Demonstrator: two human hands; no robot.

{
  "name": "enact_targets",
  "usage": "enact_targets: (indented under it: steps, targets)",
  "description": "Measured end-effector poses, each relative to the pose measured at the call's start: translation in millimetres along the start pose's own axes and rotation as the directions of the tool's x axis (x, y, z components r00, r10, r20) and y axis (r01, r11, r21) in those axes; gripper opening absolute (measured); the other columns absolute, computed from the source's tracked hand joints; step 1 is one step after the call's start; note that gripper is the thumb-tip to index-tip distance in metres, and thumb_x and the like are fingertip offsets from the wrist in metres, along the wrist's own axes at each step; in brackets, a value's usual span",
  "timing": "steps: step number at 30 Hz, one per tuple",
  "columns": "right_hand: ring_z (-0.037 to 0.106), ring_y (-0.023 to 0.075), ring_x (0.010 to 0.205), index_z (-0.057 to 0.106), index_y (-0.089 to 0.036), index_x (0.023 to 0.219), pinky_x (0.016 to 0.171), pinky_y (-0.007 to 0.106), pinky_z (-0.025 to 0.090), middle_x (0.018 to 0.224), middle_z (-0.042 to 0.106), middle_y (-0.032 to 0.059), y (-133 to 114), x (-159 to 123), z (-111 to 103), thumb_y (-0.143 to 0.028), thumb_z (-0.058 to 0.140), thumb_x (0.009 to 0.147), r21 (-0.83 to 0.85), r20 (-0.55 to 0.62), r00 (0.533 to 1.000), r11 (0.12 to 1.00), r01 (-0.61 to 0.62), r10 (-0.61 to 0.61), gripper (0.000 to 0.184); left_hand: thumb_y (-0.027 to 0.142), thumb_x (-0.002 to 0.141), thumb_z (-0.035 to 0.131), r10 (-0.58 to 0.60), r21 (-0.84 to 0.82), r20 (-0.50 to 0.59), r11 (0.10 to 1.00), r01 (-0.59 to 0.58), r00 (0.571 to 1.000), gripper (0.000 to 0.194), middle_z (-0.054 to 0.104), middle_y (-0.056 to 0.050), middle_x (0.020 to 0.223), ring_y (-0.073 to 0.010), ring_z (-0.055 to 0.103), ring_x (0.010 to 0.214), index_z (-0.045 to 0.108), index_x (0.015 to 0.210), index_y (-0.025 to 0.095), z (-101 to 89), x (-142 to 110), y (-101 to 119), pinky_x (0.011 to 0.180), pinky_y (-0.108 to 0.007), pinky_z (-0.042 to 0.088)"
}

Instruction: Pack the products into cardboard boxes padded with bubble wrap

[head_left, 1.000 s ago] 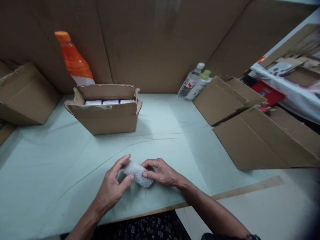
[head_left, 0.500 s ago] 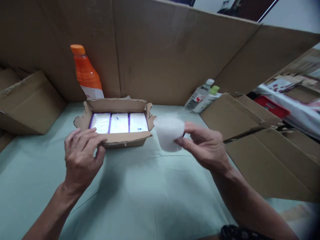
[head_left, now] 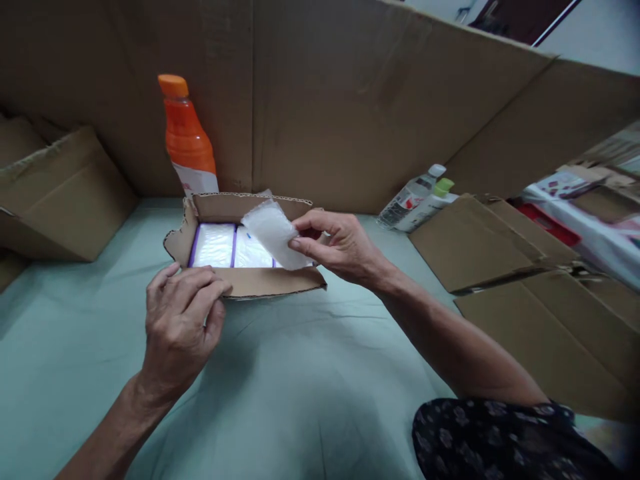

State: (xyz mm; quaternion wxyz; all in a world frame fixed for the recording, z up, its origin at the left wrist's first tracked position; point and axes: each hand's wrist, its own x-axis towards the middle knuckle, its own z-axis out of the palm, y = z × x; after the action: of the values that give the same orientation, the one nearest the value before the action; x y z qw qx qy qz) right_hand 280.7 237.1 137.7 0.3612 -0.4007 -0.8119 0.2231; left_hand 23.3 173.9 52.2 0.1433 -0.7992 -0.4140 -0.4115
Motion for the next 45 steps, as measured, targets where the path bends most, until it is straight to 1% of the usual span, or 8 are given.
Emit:
enact_targets:
  steps: [9,14,18,22,26,32,39,45]
  targets:
    - [0.062,0.0181,0.080,0.069,-0.018,0.106,0.071,0.028,0.038,0.090,0.075,0.0034,-16,27,10,-0.019,0.063,0.085,-0.529,0.030,0.967,0.824,-0.201,0.255,0.021,0.013,0.086,0.068,-0.005,0.035,-0.013,0.999,0.005,1.000,0.028,0.076,-0.010,0.105,-0.0330,0.071,0.113,0.061,0.111,0.023,-5.3,18,12,0.115,-0.064,0.037]
    - [0.066,0.0235,0.089,0.067,-0.016,0.107,0.076,0.032,0.045,0.103,0.075,0.0106,-24,48,33,-0.027,0.060,0.093,-0.478,0.152,0.955,0.865,-0.155,0.255,0.019,0.030,0.094,0.061,-0.081,-0.069,0.101,0.994,0.089,0.992,0.010,0.078,-0.004,0.094,-0.0251,0.074,0.088,0.066,0.101,0.025,-16.3,29,6,0.113,-0.057,0.041]
    - [0.066,0.0146,0.073,0.065,-0.013,0.105,0.073,0.027,0.046,0.095,0.073,0.0071,-23,50,26,-0.028,0.046,0.103,-0.150,0.257,0.942,0.972,-0.181,0.215,0.025,0.043,0.094,0.053,-0.257,-0.079,0.315,0.952,0.295,0.914,0.024,0.079,-0.001,0.091,-0.0235,0.071,0.077,0.071,0.096,0.027,-34.0,51,-6,0.080,-0.039,0.056]
    - [0.067,0.0160,0.086,0.066,-0.015,0.122,0.080,0.027,0.043,0.102,0.075,0.0056,-9,42,13,-0.010,0.055,0.090,-0.228,0.303,0.934,0.966,-0.120,0.188,0.034,0.042,0.088,0.050,-0.332,0.019,0.497,0.928,0.373,0.801,0.029,0.077,-0.001,0.084,-0.0227,0.069,0.068,0.072,0.101,0.027,-34.2,78,-21,0.062,-0.034,0.050]
    - [0.065,0.0210,0.100,0.059,-0.022,0.140,0.082,0.030,0.041,0.118,0.075,0.0077,-6,38,15,-0.006,0.054,0.086,-0.418,0.422,0.888,0.909,0.013,0.181,0.057,0.043,0.087,0.050,-0.284,0.101,0.575,0.956,0.277,0.768,0.042,0.075,-0.007,0.099,-0.0276,0.070,0.082,0.070,0.120,0.025,-12.5,97,-30,0.070,-0.038,0.052]
    - [0.064,0.0219,0.095,0.074,-0.018,0.116,0.071,0.029,0.036,0.112,0.076,0.0113,-4,46,23,-0.015,0.054,0.089,-0.476,0.462,0.859,0.879,0.029,0.222,0.033,0.052,0.088,0.049,0.010,0.003,0.618,1.000,-0.015,0.786,0.044,0.062,-0.011,0.134,-0.0323,0.061,0.119,0.075,0.112,0.027,21.7,116,-30,0.094,-0.046,0.051]
    - [0.059,0.0184,0.076,0.076,-0.013,0.094,0.067,0.032,0.028,0.094,0.076,0.0133,-14,26,7,-0.004,0.054,0.084,-0.719,0.337,0.889,0.695,0.030,0.310,0.026,0.027,0.079,0.051,-0.134,0.253,0.703,0.965,-0.069,0.698,0.031,0.072,-0.012,0.111,-0.0356,0.064,0.107,0.075,0.097,0.022,25.0,126,-43,0.082,-0.045,0.053]
    - [0.060,0.0183,0.074,0.075,-0.012,0.090,0.074,0.034,0.032,0.089,0.076,0.0133,-17,18,-3,-0.001,0.056,0.080,-0.752,0.391,0.864,0.651,0.102,0.317,0.024,0.020,0.087,0.039,-0.116,0.158,0.445,0.986,0.050,0.888,0.038,0.072,-0.011,0.113,-0.0304,0.064,0.109,0.073,0.103,0.016,-0.8,126,-30,0.092,-0.047,0.053]
